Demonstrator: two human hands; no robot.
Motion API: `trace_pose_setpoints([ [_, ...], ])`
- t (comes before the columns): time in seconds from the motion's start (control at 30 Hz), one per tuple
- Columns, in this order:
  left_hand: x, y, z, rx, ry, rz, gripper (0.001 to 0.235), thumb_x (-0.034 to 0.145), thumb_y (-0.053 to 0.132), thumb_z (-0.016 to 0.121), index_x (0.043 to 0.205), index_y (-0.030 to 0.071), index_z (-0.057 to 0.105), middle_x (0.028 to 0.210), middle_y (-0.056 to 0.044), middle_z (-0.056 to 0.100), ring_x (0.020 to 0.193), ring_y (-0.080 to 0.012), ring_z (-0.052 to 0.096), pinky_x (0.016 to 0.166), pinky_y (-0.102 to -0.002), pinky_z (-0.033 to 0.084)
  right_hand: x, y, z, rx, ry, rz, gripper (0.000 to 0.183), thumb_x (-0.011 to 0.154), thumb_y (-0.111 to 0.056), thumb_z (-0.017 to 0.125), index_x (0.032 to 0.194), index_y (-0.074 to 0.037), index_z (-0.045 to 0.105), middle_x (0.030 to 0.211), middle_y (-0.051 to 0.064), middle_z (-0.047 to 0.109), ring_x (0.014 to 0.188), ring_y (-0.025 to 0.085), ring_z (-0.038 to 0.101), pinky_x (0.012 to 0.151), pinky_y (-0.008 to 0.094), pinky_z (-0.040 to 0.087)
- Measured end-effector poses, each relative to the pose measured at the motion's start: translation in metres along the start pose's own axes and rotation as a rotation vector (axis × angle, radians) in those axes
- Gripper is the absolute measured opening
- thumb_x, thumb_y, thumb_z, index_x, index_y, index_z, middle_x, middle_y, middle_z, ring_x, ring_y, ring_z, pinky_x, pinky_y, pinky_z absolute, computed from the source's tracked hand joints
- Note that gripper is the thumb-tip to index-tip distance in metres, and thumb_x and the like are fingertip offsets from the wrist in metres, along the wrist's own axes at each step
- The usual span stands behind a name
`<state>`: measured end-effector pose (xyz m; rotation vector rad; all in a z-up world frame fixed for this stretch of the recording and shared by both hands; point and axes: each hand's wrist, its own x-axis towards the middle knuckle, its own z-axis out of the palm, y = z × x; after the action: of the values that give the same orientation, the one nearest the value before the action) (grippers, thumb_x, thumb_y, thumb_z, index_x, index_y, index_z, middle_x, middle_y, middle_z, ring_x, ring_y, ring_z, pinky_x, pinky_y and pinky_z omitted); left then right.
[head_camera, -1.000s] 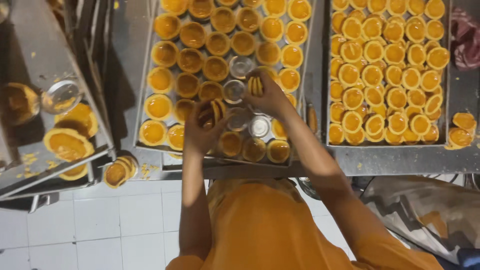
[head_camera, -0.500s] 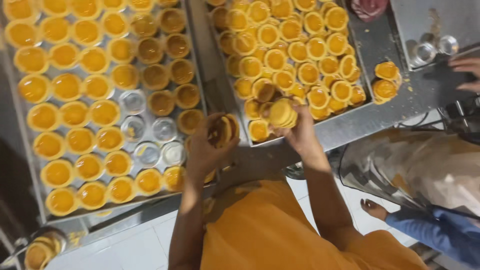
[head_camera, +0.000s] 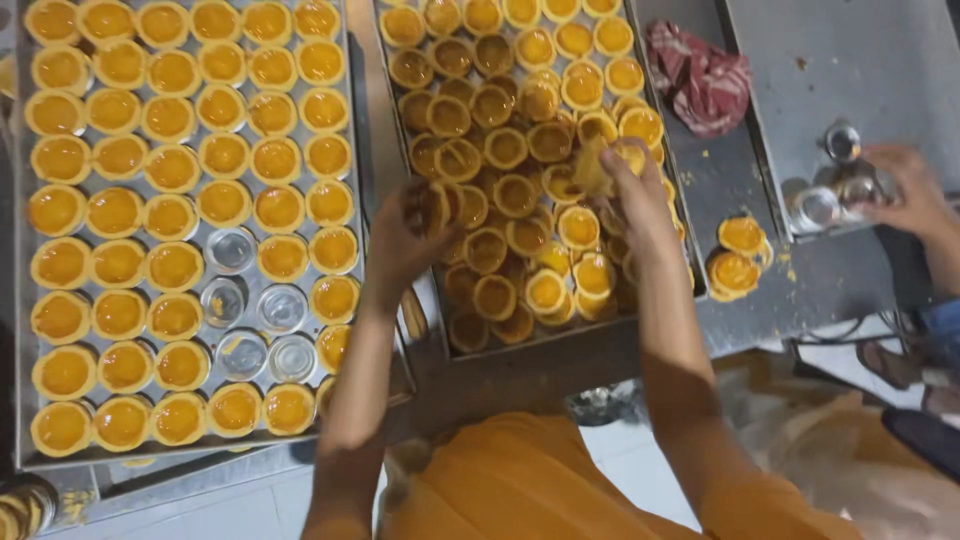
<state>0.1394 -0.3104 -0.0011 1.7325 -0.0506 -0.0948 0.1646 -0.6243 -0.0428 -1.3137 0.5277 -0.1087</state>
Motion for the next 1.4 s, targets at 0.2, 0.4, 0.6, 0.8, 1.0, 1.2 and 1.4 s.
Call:
trace_pose_setpoints([
  [0.2,0.128,0.0,0.003,0.327,0.085,0.253,0.062,0.078,0.024,0.09,0.126,0.003,0.058,0.12,-0.023,0.063,0.11,-0.0449,0.064,0.087,-0.053,0.056,0.072,-0.058,0.097,-0.498,-0.323,-0.131,0.045,0.093,-0.033,0.076,0.13,-0.018,0.054,0.104,0.014,0.063,0.085,0.024,0.067,0.064,0.033,0.06],
  [0.4,0.23,-0.041,0.021,0.655,0.008,0.134,0.068,0.07,0.014,0.094,0.122,0.001,0.053,0.123,-0.023,0.061,0.112,-0.043,0.061,0.087,-0.05,0.053,0.164,-0.013,0.164,-1.002,-0.506,-0.485,0.061,0.081,-0.019,0.082,0.136,-0.011,0.055,0.133,0.015,0.063,0.119,0.033,0.063,0.094,0.044,0.052],
  [0.6,0.267,-0.066,0.019,0.817,-0.03,-0.055,0.032,0.09,-0.01,0.052,0.12,0.0,0.052,0.116,-0.024,0.064,0.102,-0.0461,0.064,0.074,-0.055,0.053,0.203,0.008,0.173,-1.244,-0.565,-0.613,0.071,0.075,-0.012,0.086,0.14,-0.007,0.058,0.133,0.024,0.06,0.114,0.042,0.063,0.094,0.049,0.052],
  [0.8,0.303,-0.071,0.01,0.898,0.038,0.033,0.034,0.086,-0.011,0.053,0.117,0.003,0.054,0.119,-0.023,0.063,0.106,-0.0479,0.062,0.078,-0.058,0.053,0.21,-0.012,0.192,-1.099,-0.505,-0.717,0.055,0.081,-0.02,0.091,0.127,-0.005,0.066,0.121,0.02,0.063,0.106,0.035,0.063,0.09,0.043,0.054],
  [1.0,0.327,-0.08,0.011,0.862,0.053,0.069,0.061,0.081,0.002,0.078,0.134,0.004,0.047,0.135,-0.026,0.051,0.122,-0.0489,0.054,0.093,-0.056,0.049,0.221,-0.011,0.214,-1.135,-0.488,-0.755,0.072,0.073,-0.012,0.095,0.132,0.003,0.058,0.123,0.027,0.061,0.11,0.043,0.063,0.092,0.048,0.054],
  [1.2,0.26,-0.032,-0.01,0.61,0.184,0.078,0.096,0.08,0.032,0.094,0.152,0.004,0.038,0.162,-0.025,0.029,0.151,-0.0434,0.028,0.122,-0.053,0.031,0.243,-0.01,0.221,-1.199,-0.4,-0.734,0.073,0.08,-0.005,0.088,0.142,-0.002,0.049,0.136,0.028,0.049,0.115,0.04,0.062,0.096,0.045,0.057],
  [1.4,0.137,0.009,-0.023,0.291,0.299,0.061,0.066,0.088,0.027,0.08,0.144,0.009,0.049,0.157,-0.023,0.037,0.149,-0.0419,0.037,0.121,-0.056,0.034,0.261,-0.013,0.266,-1.091,-0.473,-0.828,0.066,0.078,-0.02,0.098,0.124,-0.004,0.055,0.119,0.02,0.056,0.106,0.038,0.061,0.086,0.047,0.054],
])
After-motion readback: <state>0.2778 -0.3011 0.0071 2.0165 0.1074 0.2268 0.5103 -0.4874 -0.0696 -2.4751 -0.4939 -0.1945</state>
